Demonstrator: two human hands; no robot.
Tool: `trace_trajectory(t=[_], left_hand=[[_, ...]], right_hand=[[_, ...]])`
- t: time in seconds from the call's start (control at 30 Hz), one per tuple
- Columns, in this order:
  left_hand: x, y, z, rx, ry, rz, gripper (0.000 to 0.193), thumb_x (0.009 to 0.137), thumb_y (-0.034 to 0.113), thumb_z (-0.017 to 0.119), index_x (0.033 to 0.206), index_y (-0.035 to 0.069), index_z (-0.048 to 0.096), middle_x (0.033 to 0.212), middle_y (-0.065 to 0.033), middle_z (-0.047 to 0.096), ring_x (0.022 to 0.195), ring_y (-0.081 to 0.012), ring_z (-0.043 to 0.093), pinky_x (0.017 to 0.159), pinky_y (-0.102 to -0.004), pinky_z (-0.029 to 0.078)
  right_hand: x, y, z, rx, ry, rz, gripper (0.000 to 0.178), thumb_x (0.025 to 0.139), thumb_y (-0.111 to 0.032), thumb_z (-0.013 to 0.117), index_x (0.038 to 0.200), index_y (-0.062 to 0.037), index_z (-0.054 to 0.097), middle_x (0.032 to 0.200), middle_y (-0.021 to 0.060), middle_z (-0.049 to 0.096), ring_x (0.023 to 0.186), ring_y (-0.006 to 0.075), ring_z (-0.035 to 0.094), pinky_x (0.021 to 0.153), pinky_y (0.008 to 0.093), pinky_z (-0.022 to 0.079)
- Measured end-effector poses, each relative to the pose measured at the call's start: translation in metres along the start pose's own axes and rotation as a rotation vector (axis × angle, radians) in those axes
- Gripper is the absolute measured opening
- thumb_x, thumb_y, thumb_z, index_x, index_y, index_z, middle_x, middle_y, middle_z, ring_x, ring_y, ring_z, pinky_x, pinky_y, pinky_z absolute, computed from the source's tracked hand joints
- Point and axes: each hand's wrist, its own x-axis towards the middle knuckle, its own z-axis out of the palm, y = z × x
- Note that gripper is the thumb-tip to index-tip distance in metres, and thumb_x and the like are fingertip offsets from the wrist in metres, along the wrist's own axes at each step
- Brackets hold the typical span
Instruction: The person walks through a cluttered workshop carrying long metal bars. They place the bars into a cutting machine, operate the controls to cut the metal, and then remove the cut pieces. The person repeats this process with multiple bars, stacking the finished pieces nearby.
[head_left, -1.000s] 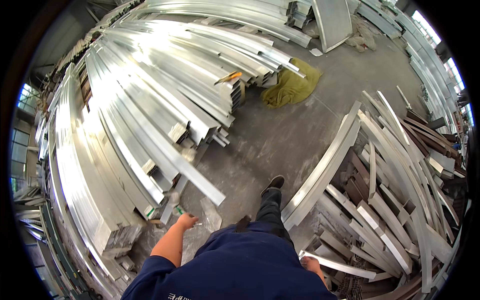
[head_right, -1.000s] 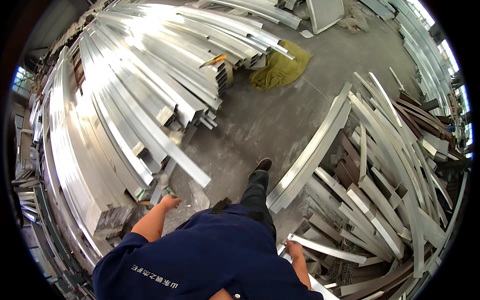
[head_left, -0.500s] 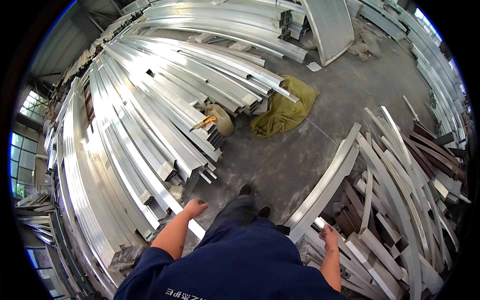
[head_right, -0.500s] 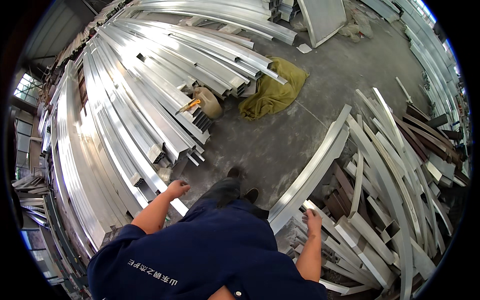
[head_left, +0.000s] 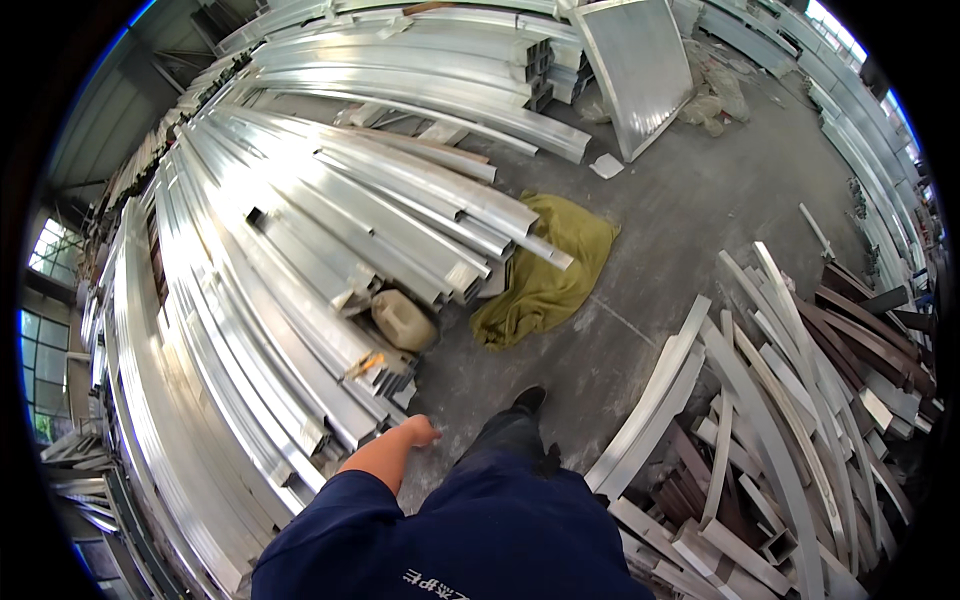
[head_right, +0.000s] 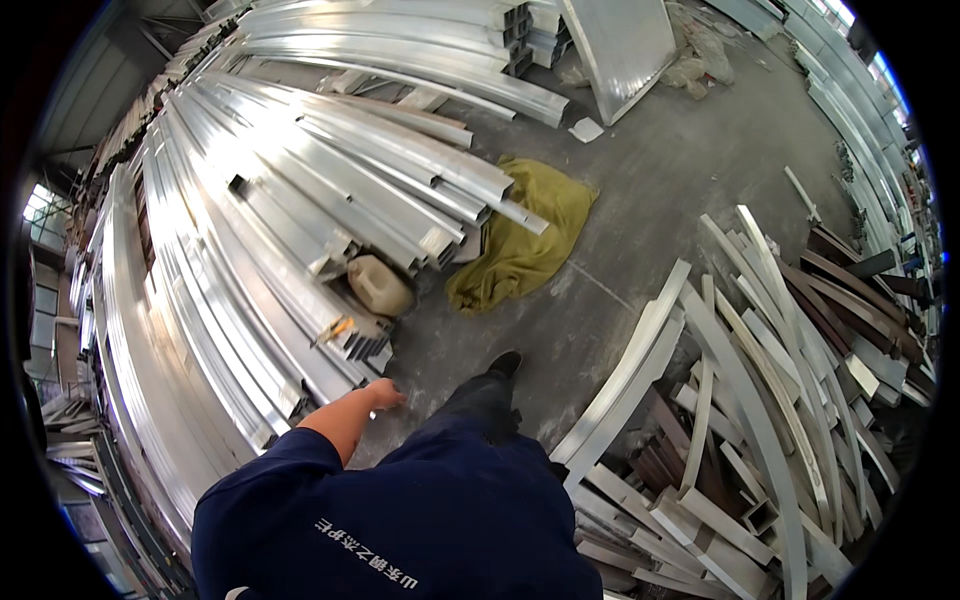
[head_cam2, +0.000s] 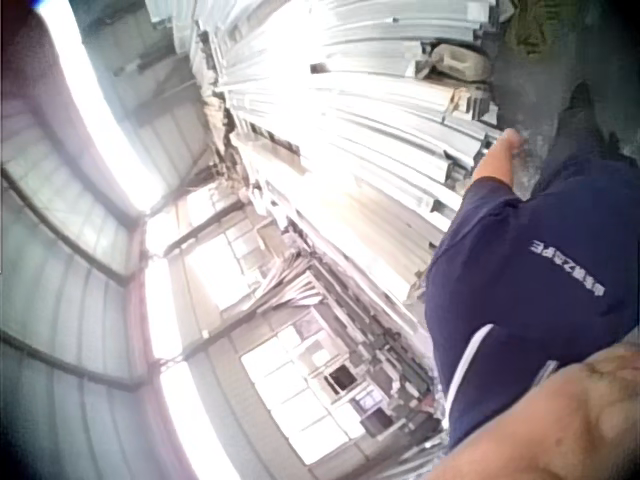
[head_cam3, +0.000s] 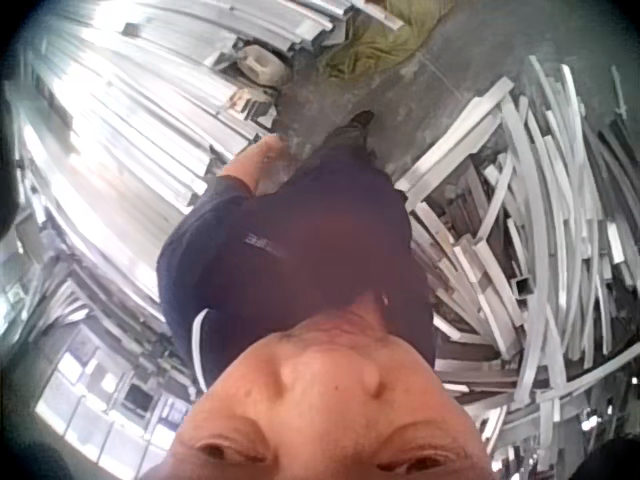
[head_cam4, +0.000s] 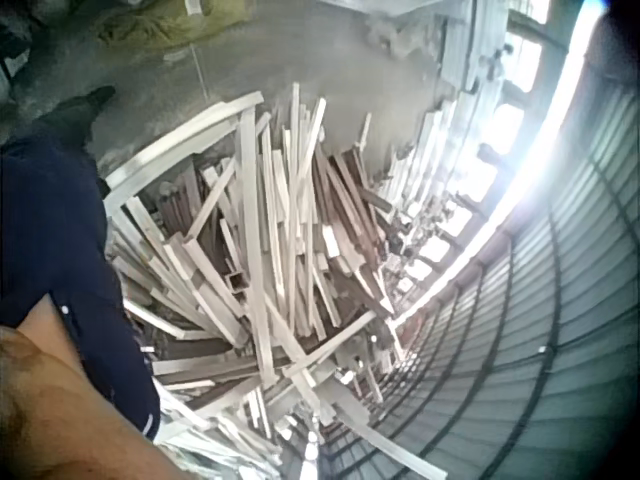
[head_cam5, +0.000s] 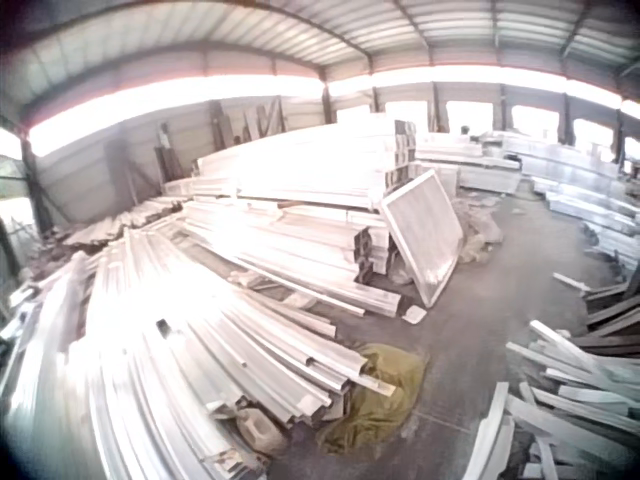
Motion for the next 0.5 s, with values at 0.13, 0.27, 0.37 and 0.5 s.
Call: trace_trajectory(t=[0.13, 0.27, 0.37, 0.5], left_hand=[[0.066, 0.102, -0.081, 0.059, 0.111, 0.145, 0.050, 0.075, 0.044, 0.067, 0.094, -0.002, 0.070, 0.092, -0.0230, 0.068, 0.093, -0.0350, 0.065, 0.084, -0.0414, 0.049], [0.107, 0.221, -0.152, 0.066, 0.089, 0.204, 0.049, 0.076, 0.042, 0.066, 0.095, -0.002, 0.070, 0.094, -0.0230, 0.068, 0.094, -0.0352, 0.065, 0.085, -0.0418, 0.049], [0.139, 0.285, -0.176, 0.069, 0.117, 0.234, 0.048, 0.076, 0.040, 0.067, 0.100, -0.001, 0.068, 0.097, -0.0205, 0.068, 0.095, -0.0335, 0.065, 0.084, -0.0412, 0.050], [0.152, 0.373, -0.191, 0.119, 0.106, 0.259, 0.054, 0.075, 0.042, 0.068, 0.107, -0.002, 0.066, 0.107, -0.0217, 0.066, 0.102, -0.0340, 0.062, 0.088, -0.0406, 0.048]], right_hand=[[-0.021, -0.090, 0.028, -0.037, 0.005, -0.109, 0.043, 0.092, -0.029, 0.059, 0.120, 0.0035, 0.056, 0.101, 0.0171, 0.063, 0.088, 0.0253, 0.064, 0.067, 0.0390, 0.051], [-0.046, -0.189, 0.030, -0.057, -0.018, -0.302, 0.043, 0.092, -0.027, 0.059, 0.121, 0.0046, 0.054, 0.096, 0.0159, 0.064, 0.082, 0.0243, 0.065, 0.063, 0.0359, 0.052], [-0.060, -0.253, 0.028, -0.097, -0.051, -0.455, 0.043, 0.092, -0.025, 0.060, 0.122, 0.0055, 0.053, 0.092, 0.0149, 0.065, 0.078, 0.0235, 0.066, 0.060, 0.0335, 0.053], [-0.069, -0.336, 0.040, -0.019, -0.021, -0.414, 0.042, 0.092, -0.025, 0.060, 0.121, 0.0056, 0.055, 0.093, 0.0157, 0.066, 0.079, 0.0240, 0.066, 0.066, 0.0339, 0.053]])
